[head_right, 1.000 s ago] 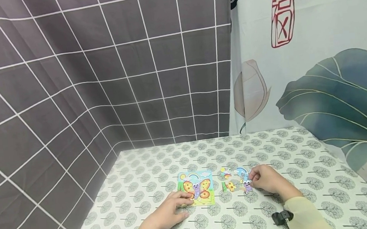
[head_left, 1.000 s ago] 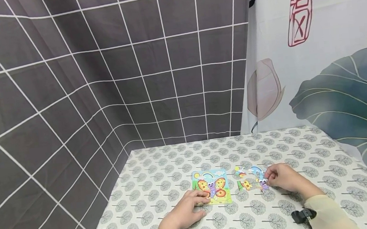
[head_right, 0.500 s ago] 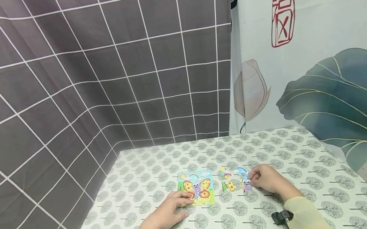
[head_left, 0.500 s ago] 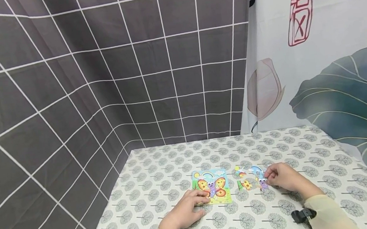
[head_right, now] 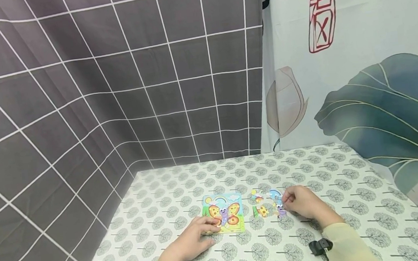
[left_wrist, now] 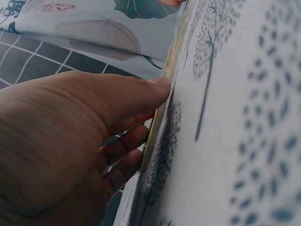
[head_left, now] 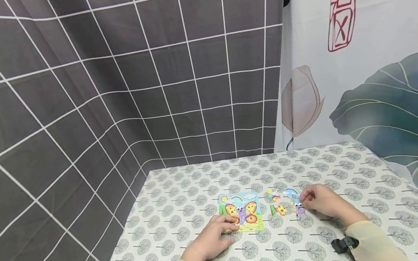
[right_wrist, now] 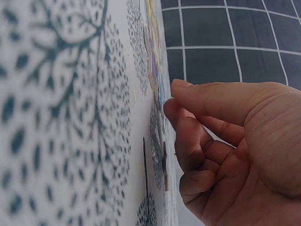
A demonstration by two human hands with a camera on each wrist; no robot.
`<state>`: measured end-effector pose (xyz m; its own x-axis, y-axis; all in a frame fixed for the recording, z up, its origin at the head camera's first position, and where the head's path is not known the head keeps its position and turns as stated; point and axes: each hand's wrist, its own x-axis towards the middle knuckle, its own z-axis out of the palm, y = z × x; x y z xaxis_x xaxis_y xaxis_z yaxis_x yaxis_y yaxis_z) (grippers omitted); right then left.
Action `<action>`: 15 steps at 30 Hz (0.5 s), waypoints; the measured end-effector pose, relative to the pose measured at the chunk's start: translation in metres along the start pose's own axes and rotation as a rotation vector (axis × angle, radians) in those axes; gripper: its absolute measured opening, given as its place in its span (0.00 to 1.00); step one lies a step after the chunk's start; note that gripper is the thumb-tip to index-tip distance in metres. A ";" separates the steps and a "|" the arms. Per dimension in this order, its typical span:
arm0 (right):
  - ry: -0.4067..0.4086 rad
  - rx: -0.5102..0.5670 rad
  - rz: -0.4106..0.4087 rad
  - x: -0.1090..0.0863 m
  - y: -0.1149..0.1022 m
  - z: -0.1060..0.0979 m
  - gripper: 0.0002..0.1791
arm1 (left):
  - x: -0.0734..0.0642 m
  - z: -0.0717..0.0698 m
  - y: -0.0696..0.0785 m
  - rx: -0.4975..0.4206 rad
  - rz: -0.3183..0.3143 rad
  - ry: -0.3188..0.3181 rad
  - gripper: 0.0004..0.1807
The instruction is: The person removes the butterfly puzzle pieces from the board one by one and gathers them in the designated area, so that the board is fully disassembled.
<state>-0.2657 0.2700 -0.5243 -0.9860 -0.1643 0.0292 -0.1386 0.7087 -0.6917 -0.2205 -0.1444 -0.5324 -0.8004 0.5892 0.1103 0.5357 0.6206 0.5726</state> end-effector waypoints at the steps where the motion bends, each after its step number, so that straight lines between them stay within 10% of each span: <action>1: 0.000 -0.004 -0.007 0.001 -0.001 0.001 0.07 | 0.000 0.000 0.000 -0.001 0.000 0.005 0.17; 15: -0.052 -0.002 -0.084 0.014 -0.038 0.019 0.06 | 0.005 0.005 0.013 -0.035 0.053 0.001 0.21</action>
<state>-0.2722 0.2283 -0.5115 -0.9648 -0.2581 0.0498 -0.2206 0.6921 -0.6872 -0.2161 -0.1306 -0.5283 -0.7717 0.6200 0.1417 0.5673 0.5703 0.5941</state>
